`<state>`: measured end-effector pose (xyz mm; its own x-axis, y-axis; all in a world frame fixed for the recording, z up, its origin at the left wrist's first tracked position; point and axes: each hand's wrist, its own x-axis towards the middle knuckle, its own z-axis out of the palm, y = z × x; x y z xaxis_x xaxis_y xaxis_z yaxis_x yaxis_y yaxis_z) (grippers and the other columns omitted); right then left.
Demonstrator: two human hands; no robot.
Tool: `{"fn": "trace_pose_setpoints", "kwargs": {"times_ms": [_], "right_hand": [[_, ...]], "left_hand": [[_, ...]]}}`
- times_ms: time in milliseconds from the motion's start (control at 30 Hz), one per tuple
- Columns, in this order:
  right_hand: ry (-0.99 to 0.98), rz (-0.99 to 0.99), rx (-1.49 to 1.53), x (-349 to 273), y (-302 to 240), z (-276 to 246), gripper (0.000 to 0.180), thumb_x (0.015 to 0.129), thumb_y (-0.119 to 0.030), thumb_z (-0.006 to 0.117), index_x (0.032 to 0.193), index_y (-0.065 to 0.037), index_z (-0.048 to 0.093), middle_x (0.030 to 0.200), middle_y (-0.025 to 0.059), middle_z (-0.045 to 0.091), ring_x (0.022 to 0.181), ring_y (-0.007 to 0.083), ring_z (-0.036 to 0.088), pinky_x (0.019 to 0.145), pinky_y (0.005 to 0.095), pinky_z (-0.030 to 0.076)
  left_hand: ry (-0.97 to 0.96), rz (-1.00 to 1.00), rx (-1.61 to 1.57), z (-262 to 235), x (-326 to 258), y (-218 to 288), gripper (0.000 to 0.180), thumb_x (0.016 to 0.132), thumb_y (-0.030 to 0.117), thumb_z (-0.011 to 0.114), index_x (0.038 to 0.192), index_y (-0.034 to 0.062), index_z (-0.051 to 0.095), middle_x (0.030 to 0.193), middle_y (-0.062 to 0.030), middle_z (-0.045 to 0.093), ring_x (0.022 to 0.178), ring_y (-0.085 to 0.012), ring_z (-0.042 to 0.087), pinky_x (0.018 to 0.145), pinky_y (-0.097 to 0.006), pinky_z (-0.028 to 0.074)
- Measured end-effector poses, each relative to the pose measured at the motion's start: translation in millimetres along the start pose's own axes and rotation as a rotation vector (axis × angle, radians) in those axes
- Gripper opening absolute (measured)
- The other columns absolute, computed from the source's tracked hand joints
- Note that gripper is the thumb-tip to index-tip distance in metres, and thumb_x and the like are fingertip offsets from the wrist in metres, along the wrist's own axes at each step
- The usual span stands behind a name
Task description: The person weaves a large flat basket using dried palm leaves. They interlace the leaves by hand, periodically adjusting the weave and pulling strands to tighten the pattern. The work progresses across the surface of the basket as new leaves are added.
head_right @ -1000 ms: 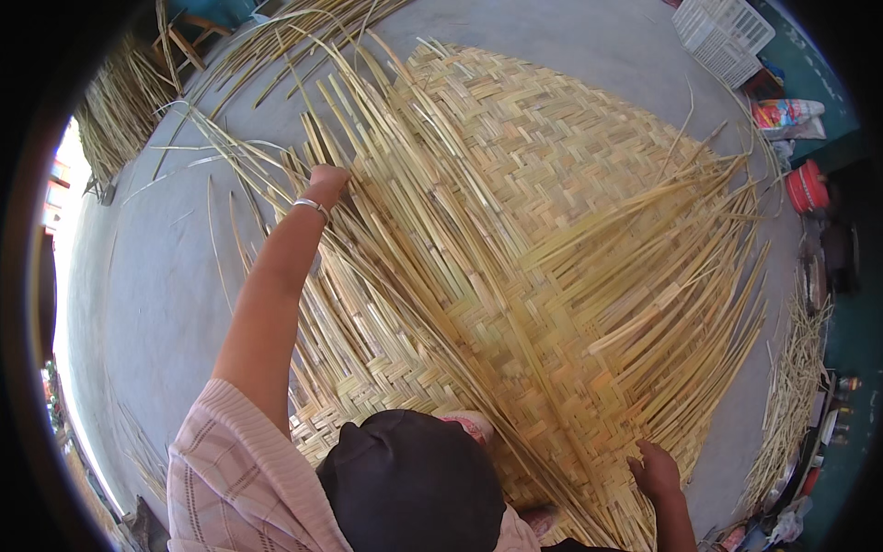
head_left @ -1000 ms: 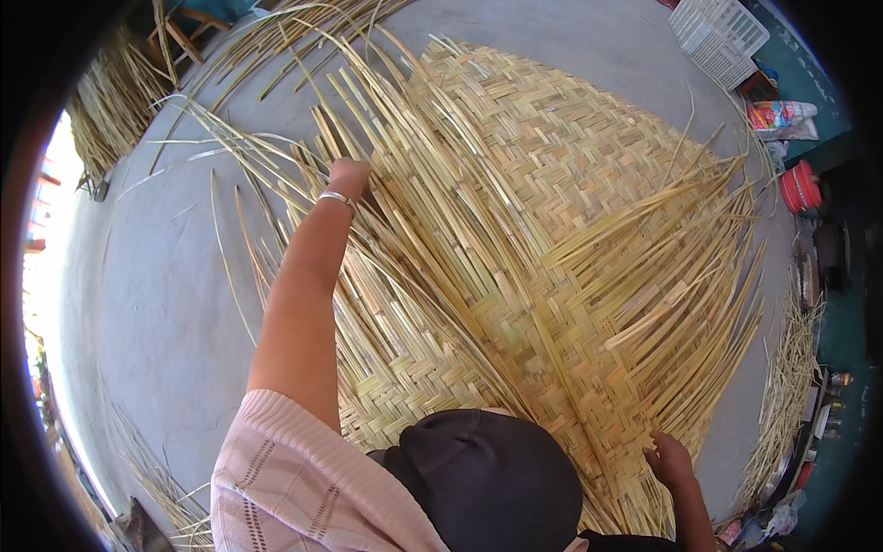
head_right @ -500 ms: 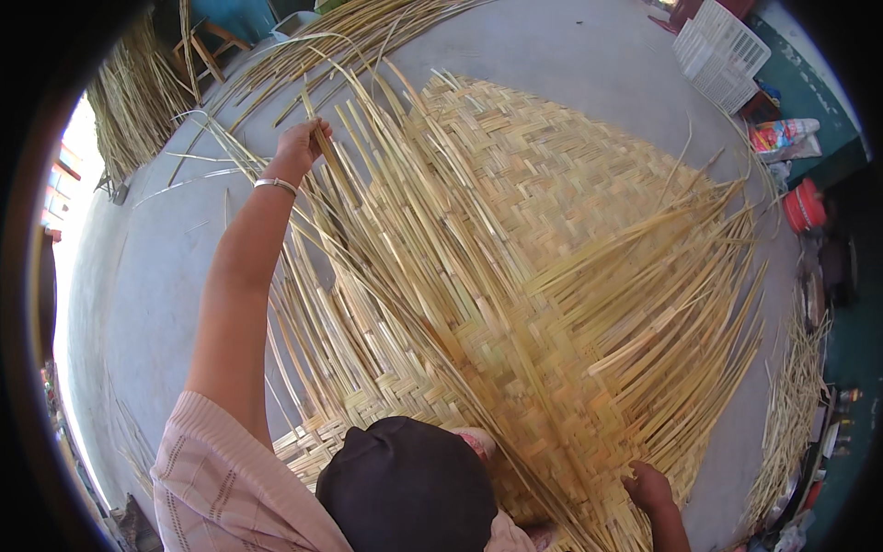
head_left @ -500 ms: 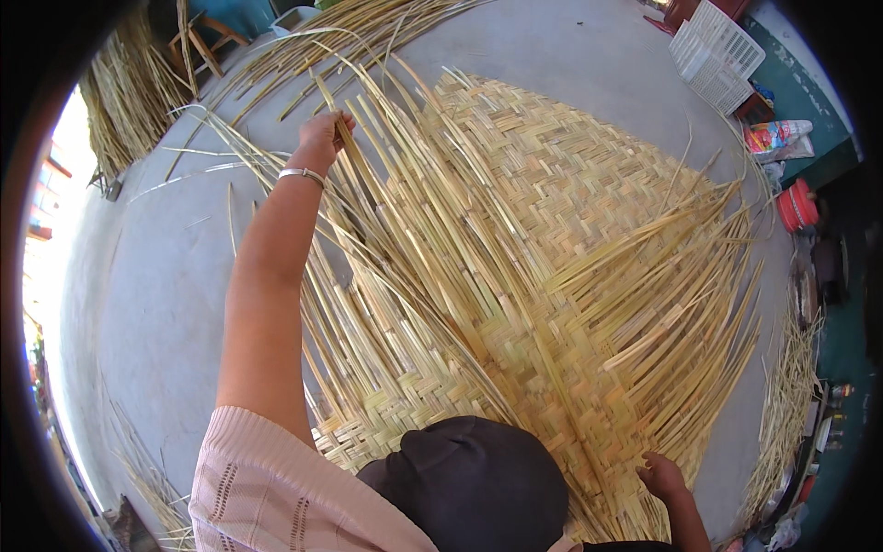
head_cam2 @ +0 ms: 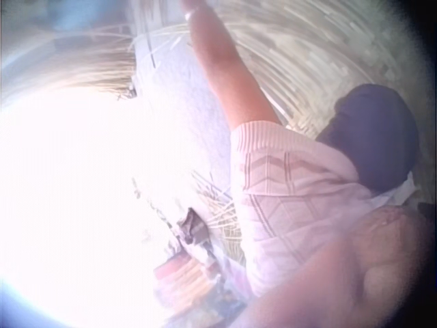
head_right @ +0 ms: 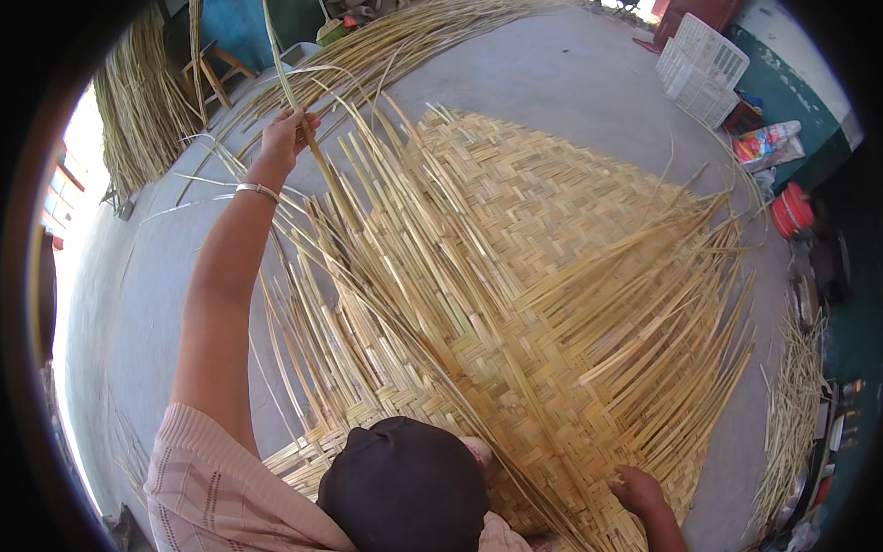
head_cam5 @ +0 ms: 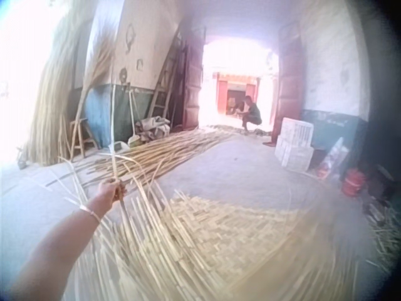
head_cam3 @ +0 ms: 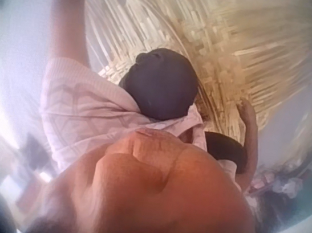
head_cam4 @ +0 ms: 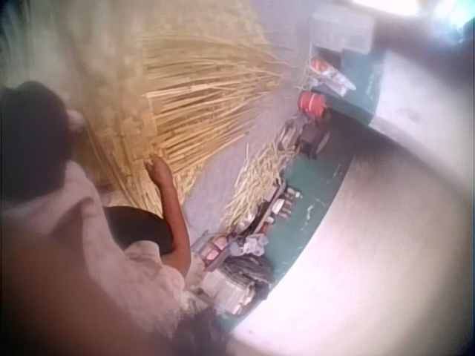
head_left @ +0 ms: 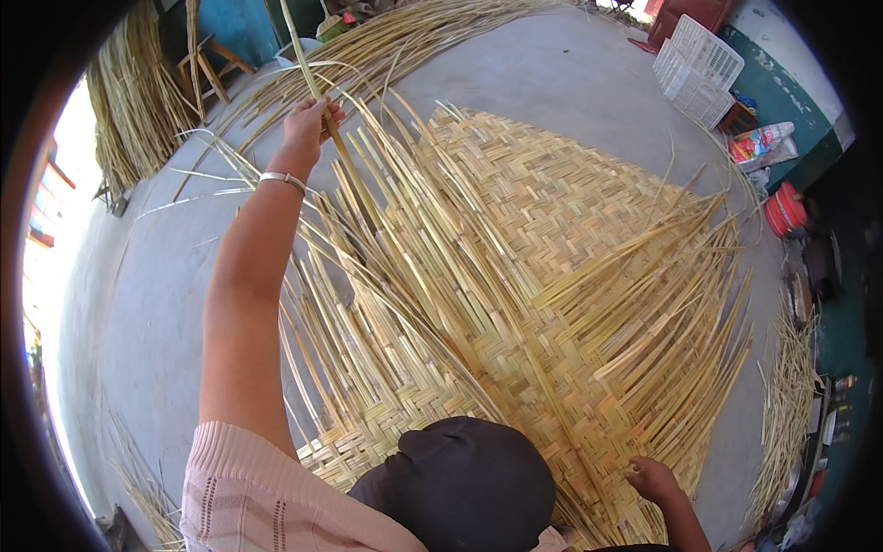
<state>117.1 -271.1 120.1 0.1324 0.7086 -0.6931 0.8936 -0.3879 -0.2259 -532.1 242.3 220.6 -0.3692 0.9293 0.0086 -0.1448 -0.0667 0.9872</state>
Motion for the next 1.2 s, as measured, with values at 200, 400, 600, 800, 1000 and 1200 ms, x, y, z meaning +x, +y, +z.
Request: {"fn": "trace_pose_setpoints", "kwargs": {"times_ms": [200,400,600,800,1000,1200], "right_hand": [[0.017,-0.112,-0.127,-2,-13,-5,0.047,0.084,-0.035,0.065,0.119,-0.003,0.060,0.112,0.0171,0.064,0.101,0.0301,0.063,0.086,0.0383,0.050],[0.027,-0.173,0.041,11,-64,-41,0.045,0.085,-0.029,0.065,0.120,-0.002,0.059,0.105,0.0191,0.066,0.095,0.0307,0.064,0.083,0.0372,0.051],[0.181,-0.430,0.167,40,-139,-89,0.043,0.086,-0.023,0.063,0.121,0.000,0.055,0.108,0.0195,0.063,0.093,0.0304,0.064,0.083,0.0367,0.050],[0.108,-0.443,0.086,39,-133,-68,0.043,0.086,-0.022,0.063,0.123,-0.002,0.055,0.106,0.0187,0.064,0.092,0.0296,0.064,0.082,0.0362,0.050],[-0.078,-0.203,0.048,36,-75,-6,0.042,0.085,-0.026,0.064,0.121,-0.005,0.058,0.102,0.0175,0.066,0.093,0.0301,0.065,0.082,0.0370,0.051],[-0.108,-0.180,-0.020,41,-69,6,0.042,0.086,-0.029,0.064,0.121,-0.006,0.059,0.105,0.0172,0.066,0.095,0.0305,0.064,0.082,0.0376,0.051]], "left_hand": [[0.102,-0.018,-0.044,-4,2,1,0.018,0.097,0.019,0.051,0.108,0.0060,0.058,0.085,-0.0063,0.064,0.072,-0.0163,0.064,0.064,-0.031,0.054],[-0.109,0.018,-0.068,23,-27,34,0.015,0.097,0.020,0.052,0.102,0.0064,0.059,0.081,-0.0038,0.063,0.069,-0.0129,0.061,0.060,-0.024,0.051],[-0.183,0.189,0.059,72,-61,45,0.016,0.097,0.019,0.052,0.100,0.0052,0.059,0.083,-0.0037,0.065,0.071,-0.0116,0.062,0.064,-0.026,0.051],[0.141,0.065,0.167,34,-26,12,0.027,0.093,0.023,0.058,0.109,0.0024,0.062,0.092,-0.0087,0.068,0.084,-0.0173,0.066,0.073,-0.029,0.051],[0.503,0.264,0.821,-4,-6,-93,0.047,0.083,0.027,0.067,0.120,-0.0009,0.060,0.099,-0.0162,0.068,0.101,-0.0282,0.064,0.087,-0.037,0.048],[-0.179,-0.280,0.687,43,-37,-224,0.020,0.083,0.017,0.064,0.095,0.0010,0.065,0.075,-0.0059,0.066,0.057,-0.0145,0.064,0.048,-0.028,0.049]]}}
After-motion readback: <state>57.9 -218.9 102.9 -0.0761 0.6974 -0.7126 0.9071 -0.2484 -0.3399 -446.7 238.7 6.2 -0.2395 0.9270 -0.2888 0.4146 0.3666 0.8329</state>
